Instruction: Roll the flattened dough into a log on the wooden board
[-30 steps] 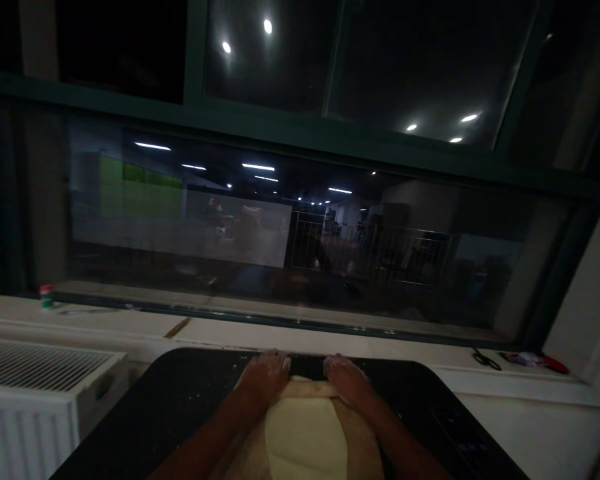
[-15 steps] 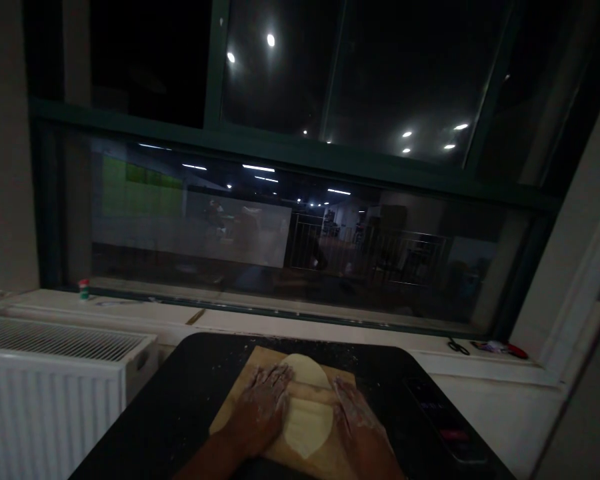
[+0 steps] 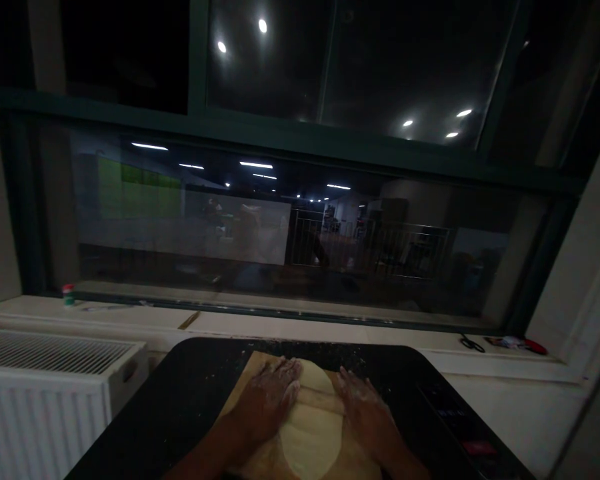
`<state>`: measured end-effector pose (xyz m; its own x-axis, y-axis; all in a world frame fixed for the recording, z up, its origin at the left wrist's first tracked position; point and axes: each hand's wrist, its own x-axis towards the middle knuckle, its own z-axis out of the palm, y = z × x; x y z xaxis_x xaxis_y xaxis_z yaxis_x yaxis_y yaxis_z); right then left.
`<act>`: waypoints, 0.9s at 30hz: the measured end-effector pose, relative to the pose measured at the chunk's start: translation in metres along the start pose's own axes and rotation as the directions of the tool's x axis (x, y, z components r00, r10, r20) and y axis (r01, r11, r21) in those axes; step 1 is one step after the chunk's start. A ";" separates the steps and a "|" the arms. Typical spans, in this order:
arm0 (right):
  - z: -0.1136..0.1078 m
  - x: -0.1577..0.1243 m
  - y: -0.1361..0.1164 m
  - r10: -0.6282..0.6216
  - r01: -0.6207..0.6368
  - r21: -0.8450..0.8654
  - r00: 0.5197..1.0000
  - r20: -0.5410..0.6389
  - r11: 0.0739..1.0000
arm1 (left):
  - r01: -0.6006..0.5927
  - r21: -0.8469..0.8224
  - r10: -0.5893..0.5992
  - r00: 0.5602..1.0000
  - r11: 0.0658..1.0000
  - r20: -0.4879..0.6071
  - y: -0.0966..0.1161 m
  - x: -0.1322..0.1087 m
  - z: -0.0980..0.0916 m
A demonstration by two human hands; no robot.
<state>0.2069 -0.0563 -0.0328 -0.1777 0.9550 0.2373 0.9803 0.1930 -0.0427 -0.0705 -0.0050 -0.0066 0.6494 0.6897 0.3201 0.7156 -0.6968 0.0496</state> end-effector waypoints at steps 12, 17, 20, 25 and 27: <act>-0.012 0.092 0.020 0.030 -0.033 0.082 0.999 0.043 0.996 | 0.226 0.049 -0.225 0.974 0.973 -0.029 -0.025 0.074 0.028; -0.022 0.017 -0.011 0.067 -0.068 0.027 0.997 0.030 0.997 | 0.104 0.041 -0.102 0.994 0.994 -0.045 0.002 0.020 0.012; -0.013 -0.028 -0.033 0.088 -0.088 0.002 0.991 -0.103 0.996 | 0.015 0.016 -0.014 0.999 1.000 -0.031 0.012 -0.016 -0.002; 0.034 -0.089 -0.041 -0.025 0.035 0.029 0.959 -0.282 0.999 | -0.058 -0.106 0.050 0.996 0.993 -0.076 0.013 -0.076 -0.024; 0.049 -0.102 -0.037 -0.082 0.089 0.018 0.966 -0.246 0.996 | -0.054 -0.127 0.041 0.993 0.990 -0.106 0.013 -0.092 -0.027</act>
<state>0.1846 -0.1494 -0.1030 -0.2306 0.8510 0.4718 0.9589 0.2812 -0.0386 -0.1280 -0.0827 -0.0094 0.6469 0.6360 0.4208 0.6410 -0.7524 0.1517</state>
